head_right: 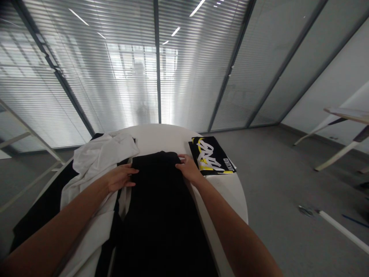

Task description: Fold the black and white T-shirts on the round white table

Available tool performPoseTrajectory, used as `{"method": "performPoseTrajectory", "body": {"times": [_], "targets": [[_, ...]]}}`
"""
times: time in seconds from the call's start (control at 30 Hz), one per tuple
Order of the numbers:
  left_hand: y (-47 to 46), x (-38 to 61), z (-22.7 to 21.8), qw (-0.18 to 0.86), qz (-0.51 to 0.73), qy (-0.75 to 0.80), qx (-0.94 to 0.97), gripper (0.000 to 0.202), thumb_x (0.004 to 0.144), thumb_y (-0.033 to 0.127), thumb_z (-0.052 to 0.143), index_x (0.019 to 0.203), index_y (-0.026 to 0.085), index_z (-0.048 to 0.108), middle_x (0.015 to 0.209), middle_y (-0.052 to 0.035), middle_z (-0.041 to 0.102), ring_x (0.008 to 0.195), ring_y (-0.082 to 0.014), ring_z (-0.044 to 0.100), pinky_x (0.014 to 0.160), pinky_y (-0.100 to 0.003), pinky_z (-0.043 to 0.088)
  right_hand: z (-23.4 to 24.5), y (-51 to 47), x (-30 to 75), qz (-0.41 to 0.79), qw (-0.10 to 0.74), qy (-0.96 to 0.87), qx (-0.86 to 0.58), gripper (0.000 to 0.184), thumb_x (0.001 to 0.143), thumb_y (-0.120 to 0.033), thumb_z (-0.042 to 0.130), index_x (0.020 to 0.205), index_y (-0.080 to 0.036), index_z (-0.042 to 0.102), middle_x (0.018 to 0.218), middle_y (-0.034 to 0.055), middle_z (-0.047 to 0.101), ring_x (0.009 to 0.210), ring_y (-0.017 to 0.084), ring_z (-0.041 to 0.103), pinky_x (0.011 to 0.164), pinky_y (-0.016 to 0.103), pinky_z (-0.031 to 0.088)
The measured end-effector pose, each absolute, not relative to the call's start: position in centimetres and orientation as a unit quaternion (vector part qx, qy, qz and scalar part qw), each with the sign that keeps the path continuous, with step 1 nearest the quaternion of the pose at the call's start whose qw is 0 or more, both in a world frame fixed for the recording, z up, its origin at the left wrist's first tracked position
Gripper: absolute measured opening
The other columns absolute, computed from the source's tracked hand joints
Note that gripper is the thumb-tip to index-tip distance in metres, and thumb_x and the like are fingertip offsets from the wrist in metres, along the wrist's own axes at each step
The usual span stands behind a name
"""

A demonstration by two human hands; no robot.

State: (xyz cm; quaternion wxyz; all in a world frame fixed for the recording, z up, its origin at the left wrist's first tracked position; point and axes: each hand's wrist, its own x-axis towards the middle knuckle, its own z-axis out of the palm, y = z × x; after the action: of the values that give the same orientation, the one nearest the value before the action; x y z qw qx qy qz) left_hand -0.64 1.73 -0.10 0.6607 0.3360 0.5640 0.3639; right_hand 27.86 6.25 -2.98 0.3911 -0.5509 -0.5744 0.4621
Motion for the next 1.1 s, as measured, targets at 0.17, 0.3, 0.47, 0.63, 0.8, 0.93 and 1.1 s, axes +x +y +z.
{"method": "performPoseTrajectory", "body": {"times": [0.17,0.3,0.47,0.63,0.8,0.93,1.1], "targets": [[1.7,-0.4,-0.3,0.667,0.396,0.54,0.326,0.034,0.074,0.013,0.067,0.107,0.02,0.058,0.096,-0.0066,0.067,0.076,-0.0208,0.067,0.061,-0.044,0.062,-2.5,6.0,28.3,0.474,0.43,-0.56,-0.526,0.059,0.071,-0.024,0.063,0.127,-0.025,0.047,0.101,0.0038,0.06,0.075,0.017,0.061,0.044,0.024,0.053],[1.7,-0.3,-0.4,0.667,0.439,0.502,0.331,0.037,0.074,0.013,0.068,0.108,0.019,0.059,0.108,-0.0094,0.066,0.087,-0.0258,0.067,0.067,-0.056,0.06,-2.0,5.9,28.2,0.481,0.463,-0.551,-0.5,0.062,0.069,-0.026,0.064,0.128,-0.028,0.045,0.098,0.0019,0.056,0.08,0.018,0.059,0.044,0.027,0.058],[2.0,-0.1,-1.2,0.621,0.525,0.448,0.371,0.042,0.066,0.019,0.077,0.107,0.02,0.065,0.115,-0.0094,0.065,0.097,-0.0275,0.064,0.071,-0.053,0.06,-1.8,5.7,27.8,0.499,0.521,-0.513,-0.464,0.064,0.066,-0.024,0.066,0.126,-0.031,0.047,0.094,-0.0001,0.055,0.079,0.018,0.058,0.043,0.03,0.059],[3.4,0.0,-2.8,0.538,0.606,0.424,0.404,0.028,0.063,0.021,0.077,0.09,0.018,0.069,0.091,-0.0018,0.067,0.087,-0.019,0.064,0.08,-0.045,0.058,-2.2,5.8,27.4,0.582,0.595,-0.417,-0.366,0.067,0.057,-0.012,0.07,0.119,-0.032,0.052,0.086,-0.0057,0.057,0.079,0.014,0.059,0.074,0.039,0.061],[4.3,-0.9,-3.8,0.442,0.594,0.443,0.505,0.028,0.06,0.014,0.072,0.088,0.019,0.073,0.087,-0.0003,0.071,0.087,-0.0185,0.065,0.093,-0.041,0.05,-3.8,6.7,27.1,0.612,0.592,-0.403,-0.336,0.065,0.053,-0.008,0.069,0.114,-0.029,0.059,0.088,-0.0053,0.063,0.085,0.015,0.062,0.087,0.035,0.051],[4.2,-1.4,-3.9,0.389,0.533,0.467,0.589,0.028,0.064,0.011,0.064,0.088,0.02,0.077,0.091,-0.0021,0.074,0.092,-0.0205,0.066,0.097,-0.038,0.046,-4.8,7.2,27.2,0.56,0.543,-0.502,-0.373,0.053,0.057,-0.01,0.065,0.108,-0.024,0.066,0.094,-0.0018,0.067,0.093,0.02,0.061,0.09,0.036,0.046],[3.9,-1.5,-4.0,0.423,0.581,0.395,0.572,0.015,0.064,0.012,0.065,0.073,0.021,0.074,0.086,-0.0026,0.072,0.093,-0.0223,0.066,0.097,-0.039,0.045,-4.6,7.1,28.4,0.493,0.527,-0.587,-0.367,0.019,0.064,-0.016,0.066,0.082,-0.021,0.068,0.083,-0.0014,0.066,0.088,0.02,0.061,0.089,0.037,0.044]]}}
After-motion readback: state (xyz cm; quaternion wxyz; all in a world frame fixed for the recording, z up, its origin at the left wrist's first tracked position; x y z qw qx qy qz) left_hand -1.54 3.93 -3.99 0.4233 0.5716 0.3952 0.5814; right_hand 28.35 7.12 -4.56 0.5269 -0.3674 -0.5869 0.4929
